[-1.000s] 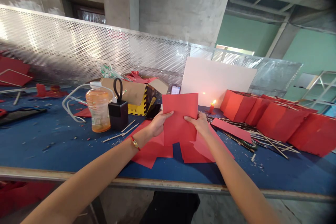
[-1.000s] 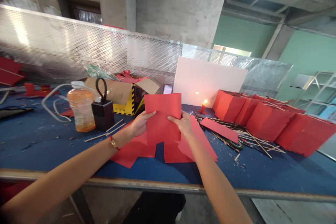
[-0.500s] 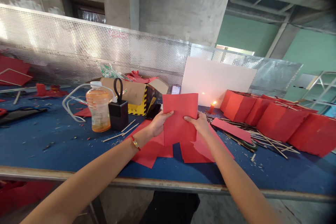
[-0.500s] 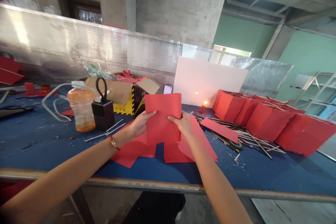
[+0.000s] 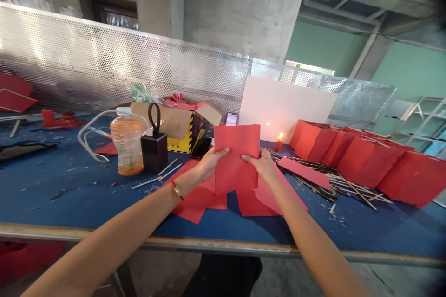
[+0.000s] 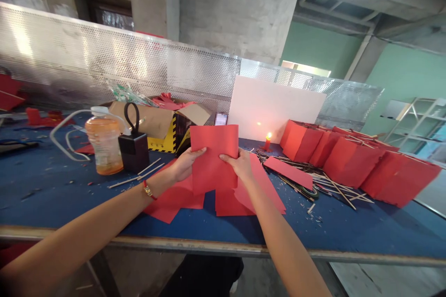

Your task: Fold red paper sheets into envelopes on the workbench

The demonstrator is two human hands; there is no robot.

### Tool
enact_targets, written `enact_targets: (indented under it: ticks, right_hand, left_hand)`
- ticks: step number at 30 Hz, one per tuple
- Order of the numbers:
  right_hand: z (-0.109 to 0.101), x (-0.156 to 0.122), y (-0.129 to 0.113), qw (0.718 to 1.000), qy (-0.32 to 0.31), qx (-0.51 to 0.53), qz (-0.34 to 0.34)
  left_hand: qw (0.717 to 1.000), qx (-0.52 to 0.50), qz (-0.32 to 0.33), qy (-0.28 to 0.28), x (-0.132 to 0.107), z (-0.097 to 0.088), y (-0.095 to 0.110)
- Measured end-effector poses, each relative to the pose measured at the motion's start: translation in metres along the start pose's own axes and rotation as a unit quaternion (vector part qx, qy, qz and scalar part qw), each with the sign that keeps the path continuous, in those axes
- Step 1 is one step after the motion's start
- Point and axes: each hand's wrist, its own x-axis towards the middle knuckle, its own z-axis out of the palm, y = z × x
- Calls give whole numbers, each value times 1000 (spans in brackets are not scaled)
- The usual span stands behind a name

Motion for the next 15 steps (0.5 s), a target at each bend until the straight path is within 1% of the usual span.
enact_targets:
  ticks: [6, 8, 12, 15]
  right_hand:
    - [1, 0, -2, 1000, 5, 0, 0]
    - [0, 1, -2, 1000, 3, 3, 11]
    - [-6, 3, 2, 997, -7, 60, 54]
    - [-8, 5, 8, 992, 19, 105, 62]
  left_hand:
    - [1000, 8, 3, 25, 0, 4, -1]
    - [999, 9, 1, 33, 1, 5, 0]
    - [997, 1, 11, 76, 5, 3, 4]
    - [994, -9, 23, 105, 8, -1, 3]
